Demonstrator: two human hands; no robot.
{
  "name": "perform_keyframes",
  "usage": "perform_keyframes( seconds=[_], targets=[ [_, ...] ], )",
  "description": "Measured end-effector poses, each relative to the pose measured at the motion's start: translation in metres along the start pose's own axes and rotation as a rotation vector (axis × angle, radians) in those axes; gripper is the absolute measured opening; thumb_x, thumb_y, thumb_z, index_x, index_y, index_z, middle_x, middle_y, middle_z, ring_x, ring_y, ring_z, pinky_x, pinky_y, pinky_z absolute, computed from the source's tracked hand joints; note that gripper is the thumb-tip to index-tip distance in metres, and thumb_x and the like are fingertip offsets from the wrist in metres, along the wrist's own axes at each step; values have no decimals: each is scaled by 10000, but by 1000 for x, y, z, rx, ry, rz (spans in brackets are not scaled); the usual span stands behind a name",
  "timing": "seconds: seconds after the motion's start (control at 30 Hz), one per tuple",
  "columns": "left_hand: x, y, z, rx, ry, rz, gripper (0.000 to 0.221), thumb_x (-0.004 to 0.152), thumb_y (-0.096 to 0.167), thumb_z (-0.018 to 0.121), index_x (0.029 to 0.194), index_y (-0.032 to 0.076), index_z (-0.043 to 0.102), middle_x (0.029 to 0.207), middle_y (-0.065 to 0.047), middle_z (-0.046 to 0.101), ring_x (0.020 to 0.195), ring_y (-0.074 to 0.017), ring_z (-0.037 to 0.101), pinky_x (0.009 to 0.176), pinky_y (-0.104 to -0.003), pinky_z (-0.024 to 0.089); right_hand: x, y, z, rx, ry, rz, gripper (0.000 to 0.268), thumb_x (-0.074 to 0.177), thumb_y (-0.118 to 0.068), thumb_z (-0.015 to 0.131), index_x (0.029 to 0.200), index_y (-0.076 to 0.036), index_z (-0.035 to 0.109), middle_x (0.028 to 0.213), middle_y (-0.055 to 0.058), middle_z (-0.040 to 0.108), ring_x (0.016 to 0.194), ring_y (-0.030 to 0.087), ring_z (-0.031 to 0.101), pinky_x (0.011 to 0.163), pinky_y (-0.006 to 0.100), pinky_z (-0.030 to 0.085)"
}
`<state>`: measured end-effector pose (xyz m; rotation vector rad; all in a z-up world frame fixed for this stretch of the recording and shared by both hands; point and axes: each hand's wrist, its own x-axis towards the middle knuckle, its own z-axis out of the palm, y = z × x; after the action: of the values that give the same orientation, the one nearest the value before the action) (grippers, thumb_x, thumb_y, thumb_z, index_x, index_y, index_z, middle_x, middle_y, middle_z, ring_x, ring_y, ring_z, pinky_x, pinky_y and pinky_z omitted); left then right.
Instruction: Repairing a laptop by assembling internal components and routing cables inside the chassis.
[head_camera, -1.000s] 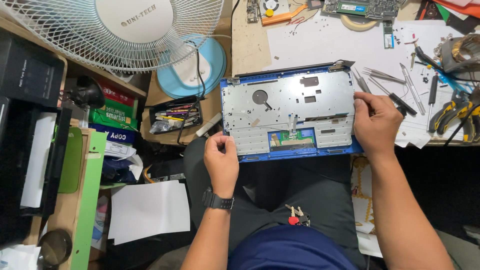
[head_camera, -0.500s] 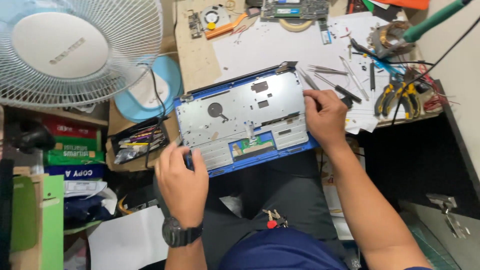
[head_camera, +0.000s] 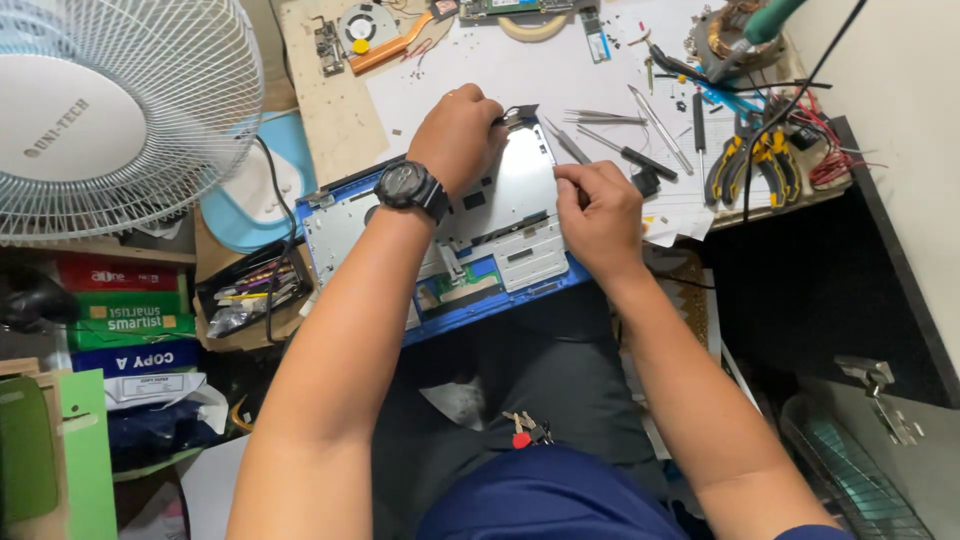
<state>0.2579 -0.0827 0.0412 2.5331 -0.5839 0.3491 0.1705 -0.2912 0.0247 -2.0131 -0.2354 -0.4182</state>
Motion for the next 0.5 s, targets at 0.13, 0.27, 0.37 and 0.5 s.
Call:
perform_keyframes(
  seconds=[0.13, 0.27, 0.37, 0.5],
  targets=[
    [-1, 1, 7, 102, -69, 24, 113, 907, 157, 719, 906, 49, 752, 949, -151, 667, 955, -357, 636, 842, -450, 533, -1, 2, 0, 24, 10, 21, 127, 940, -31, 697, 1041, -20, 773, 911, 96, 690, 677, 157, 654, 603, 295, 516],
    [-4, -2, 14, 291, -70, 125, 153, 935, 155, 692, 853, 30, 720, 908, -161, 651, 921, -341, 635, 820, -438, 543, -1, 9, 1, 24, 25, -29, 118, 941, -24, 709, 1042, -22, 770, 905, 103, 687, 684, 183, 661, 620, 306, 520],
    [-6, -5, 17, 338, -43, 182, 142, 933, 131, 685, 835, 29, 702, 890, -157, 642, 903, -332, 631, 808, -426, 547, -2, 10, 1, 13, 31, -46, 117, 938, -25, 710, 1039, -29, 770, 917, 107, 691, 678, 194, 666, 620, 312, 523],
    [-6, -6, 17, 354, -22, 213, 118, 932, 103, 680, 836, 36, 691, 886, -148, 636, 903, -324, 630, 810, -418, 544, -3, 12, 1, 17, 44, -64, 118, 927, -25, 709, 1028, -34, 769, 925, 113, 692, 670, 201, 669, 614, 320, 528]
  ],
)
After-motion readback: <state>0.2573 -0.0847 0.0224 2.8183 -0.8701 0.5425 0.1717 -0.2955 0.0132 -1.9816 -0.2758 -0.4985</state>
